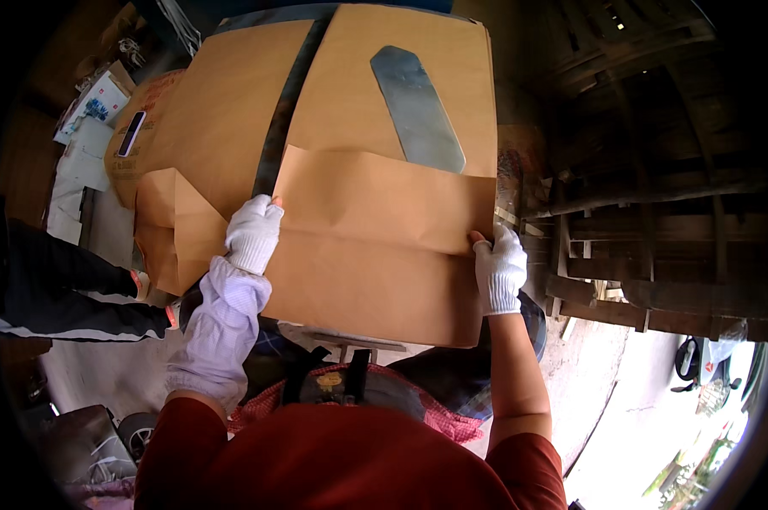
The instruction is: The person places a metal template on a large sheet of brown paper, cuts the paper with scissors, and folds the paper around the template to form a package. The person then carries the wrapped package to a workbench and continues folding and securing the paper.
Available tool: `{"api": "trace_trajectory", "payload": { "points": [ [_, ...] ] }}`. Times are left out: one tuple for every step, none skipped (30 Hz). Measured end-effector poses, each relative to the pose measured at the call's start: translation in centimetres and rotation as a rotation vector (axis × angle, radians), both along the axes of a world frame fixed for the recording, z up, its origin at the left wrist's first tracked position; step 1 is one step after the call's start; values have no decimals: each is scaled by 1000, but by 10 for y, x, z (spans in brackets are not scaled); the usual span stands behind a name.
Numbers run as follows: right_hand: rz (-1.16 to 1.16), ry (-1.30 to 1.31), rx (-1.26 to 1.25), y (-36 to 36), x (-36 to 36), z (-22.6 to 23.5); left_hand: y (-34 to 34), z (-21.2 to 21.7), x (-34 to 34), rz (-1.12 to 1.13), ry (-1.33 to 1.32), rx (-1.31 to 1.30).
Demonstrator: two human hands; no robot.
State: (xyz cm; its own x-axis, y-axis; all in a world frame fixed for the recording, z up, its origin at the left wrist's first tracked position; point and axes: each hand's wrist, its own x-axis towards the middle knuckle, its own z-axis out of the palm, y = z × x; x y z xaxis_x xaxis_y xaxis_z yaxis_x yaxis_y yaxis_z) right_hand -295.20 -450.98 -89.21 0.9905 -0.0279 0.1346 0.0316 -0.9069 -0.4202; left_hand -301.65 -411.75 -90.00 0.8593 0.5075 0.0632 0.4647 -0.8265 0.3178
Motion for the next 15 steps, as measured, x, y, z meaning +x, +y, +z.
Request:
{"api": "trace_trajectory", "payload": {
  "points": [
    [-25,22,-71,5,-4,2,0,-3,-3,-1,-9,29],
    [-49,43,-143,11,-5,6,0,-6,-4,-2,-17,58],
    [-77,126,-237,18,-2,12,-1,-8,-5,29,-49,40],
    [-81,155,-280,21,-1,17,-3,-11,-5,38,-92,-13],
    [-71,141,-270,19,-1,14,-5,-13,-5,48,-136,-66],
    [-61,126,-260,17,-1,11,-6,-14,-6,57,-180,-119],
    [-68,160,-283,19,0,15,-8,-13,-6,72,-186,-135],
    [-64,169,-291,21,1,15,-7,-13,-7,79,-188,-137],
    [-61,178,-299,22,1,16,-7,-14,-9,84,-190,-139],
    [-60,190,-309,22,0,17,-7,-14,-10,88,-190,-144],
    [-68,217,-316,24,0,19,-8,-14,-10,97,-177,-146],
    [-77,245,-322,27,1,21,-8,-13,-8,104,-163,-148],
    [-94,273,-331,27,0,25,-10,-12,-7,104,-150,-154],
    [3,4,-371,21,3,12,-10,-11,-5,109,-131,-135],
    [98,-265,-409,10,9,-13,-10,-13,-3,112,-113,-115]
  ]
}}
